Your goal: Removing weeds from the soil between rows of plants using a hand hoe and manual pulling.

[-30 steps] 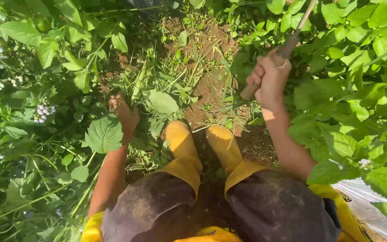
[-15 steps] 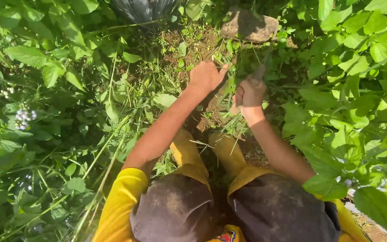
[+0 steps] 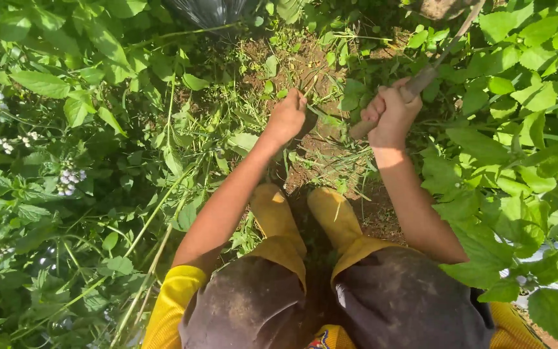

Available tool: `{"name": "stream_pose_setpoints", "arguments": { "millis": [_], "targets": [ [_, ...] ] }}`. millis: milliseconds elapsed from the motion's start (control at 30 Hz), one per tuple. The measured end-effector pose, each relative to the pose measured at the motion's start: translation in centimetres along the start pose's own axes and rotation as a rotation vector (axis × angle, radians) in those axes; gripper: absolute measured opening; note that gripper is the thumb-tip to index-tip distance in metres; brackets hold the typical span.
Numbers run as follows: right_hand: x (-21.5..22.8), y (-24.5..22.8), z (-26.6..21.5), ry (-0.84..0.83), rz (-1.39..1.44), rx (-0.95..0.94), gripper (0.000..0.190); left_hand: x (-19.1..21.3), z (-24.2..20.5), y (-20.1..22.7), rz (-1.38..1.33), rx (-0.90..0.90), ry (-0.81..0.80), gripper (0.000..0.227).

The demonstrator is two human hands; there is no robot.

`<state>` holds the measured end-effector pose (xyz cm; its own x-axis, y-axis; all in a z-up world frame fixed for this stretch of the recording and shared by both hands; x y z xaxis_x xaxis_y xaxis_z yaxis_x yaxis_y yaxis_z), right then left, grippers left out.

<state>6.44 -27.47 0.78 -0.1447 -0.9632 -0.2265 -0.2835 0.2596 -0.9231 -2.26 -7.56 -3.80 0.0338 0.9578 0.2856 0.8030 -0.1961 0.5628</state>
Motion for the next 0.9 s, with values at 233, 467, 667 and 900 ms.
{"name": "stream_pose_setpoints", "arguments": {
  "millis": [233, 467, 667, 900],
  "targets": [
    [-1.7, 2.9, -8.6, -0.325, -0.396, -0.235, 0.015, 1.7, -2.6, 0.5, 0.111, 0.007, 0.041, 0.021],
    [-1.4, 3.7, -0.9, -0.037, 0.046, -0.076, 0.022, 3.8, -7.0, -1.9, 0.445, 0.055, 0.18, 0.019],
    [0.4, 9.9, -13.1, -0.361, -0.342, -0.34, 0.017, 4.9, -9.1, -2.8, 1.146, 0.191, 0.454, 0.043],
    [-1.0, 6.4, -6.8, -0.232, -0.247, -0.286, 0.017, 7.5, -8.6, -1.5, 0.973, 0.176, 0.536, 0.126]
  ]
}}
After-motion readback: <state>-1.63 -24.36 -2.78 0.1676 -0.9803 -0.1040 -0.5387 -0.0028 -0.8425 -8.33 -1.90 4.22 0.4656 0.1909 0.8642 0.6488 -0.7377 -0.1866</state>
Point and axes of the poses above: each hand's wrist, its own z-axis towards the middle knuckle, its own x-axis out of the back of the hand, y = z × x, the point moved 7 cm from there along z, towards the middle knuckle, and after that the axes turned 10 degrees about x, right-handed, at the moved point
